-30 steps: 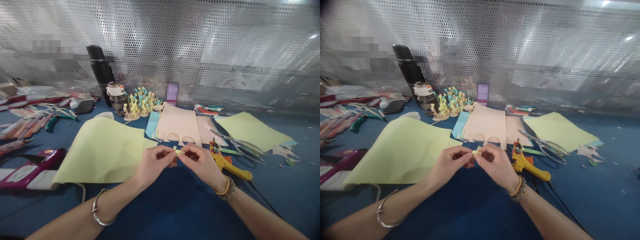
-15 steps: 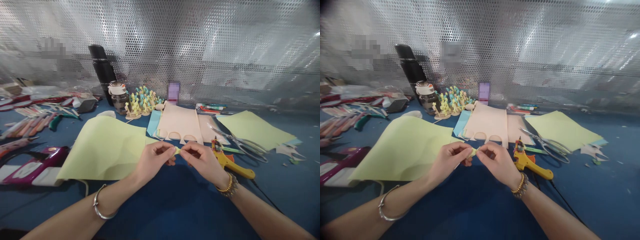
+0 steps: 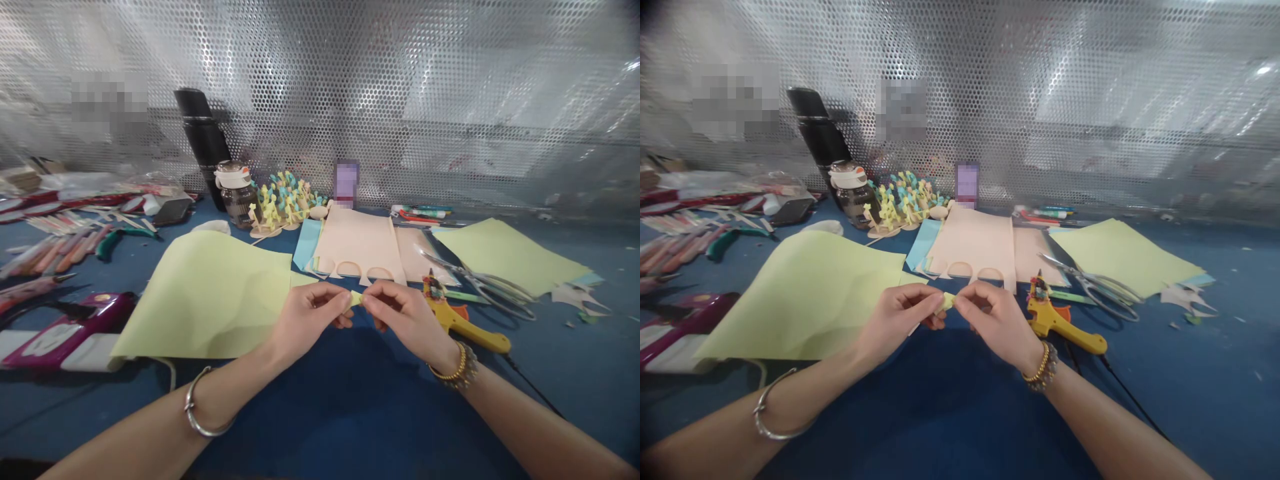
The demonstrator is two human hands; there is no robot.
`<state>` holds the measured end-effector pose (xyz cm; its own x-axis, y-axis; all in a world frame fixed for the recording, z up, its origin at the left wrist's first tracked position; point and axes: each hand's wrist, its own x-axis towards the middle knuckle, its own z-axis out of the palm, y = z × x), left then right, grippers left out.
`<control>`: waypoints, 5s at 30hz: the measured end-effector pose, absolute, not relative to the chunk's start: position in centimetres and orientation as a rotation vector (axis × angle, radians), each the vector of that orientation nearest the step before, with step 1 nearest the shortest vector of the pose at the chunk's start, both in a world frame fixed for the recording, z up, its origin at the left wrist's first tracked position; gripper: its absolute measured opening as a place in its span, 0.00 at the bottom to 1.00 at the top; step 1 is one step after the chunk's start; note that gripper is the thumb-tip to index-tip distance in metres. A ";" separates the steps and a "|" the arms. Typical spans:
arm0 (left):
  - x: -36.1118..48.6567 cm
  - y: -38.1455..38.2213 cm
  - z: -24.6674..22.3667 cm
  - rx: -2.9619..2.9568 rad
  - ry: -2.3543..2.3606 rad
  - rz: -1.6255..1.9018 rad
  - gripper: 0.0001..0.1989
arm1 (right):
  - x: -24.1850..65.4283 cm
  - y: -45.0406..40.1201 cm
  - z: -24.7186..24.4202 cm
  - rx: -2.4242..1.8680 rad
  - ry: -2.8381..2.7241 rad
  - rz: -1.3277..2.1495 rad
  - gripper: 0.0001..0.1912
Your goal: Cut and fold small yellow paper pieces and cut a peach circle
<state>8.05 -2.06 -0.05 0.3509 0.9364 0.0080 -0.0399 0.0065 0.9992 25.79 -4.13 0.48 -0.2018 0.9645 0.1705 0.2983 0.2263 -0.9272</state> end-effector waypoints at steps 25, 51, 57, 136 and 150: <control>8.3 -2.2 -0.2 1.421 0.947 0.978 0.09 | 26.4 -4.1 -0.4 -1.184 -1.596 1.088 0.16; 8.3 -2.0 -0.3 1.370 0.925 0.932 0.08 | 26.4 -4.0 -0.3 -1.194 -1.607 1.088 0.14; 8.4 -2.2 0.0 1.351 0.942 0.930 0.07 | 26.1 -4.2 0.0 -1.230 -1.697 0.933 0.09; 8.6 -2.6 -0.4 1.310 0.936 0.942 0.10 | 25.4 -4.6 -0.5 -1.250 -1.552 0.975 0.10; 8.5 -2.7 -0.2 1.396 0.919 0.926 0.10 | 25.7 -4.3 -1.0 -1.187 -1.469 1.117 0.12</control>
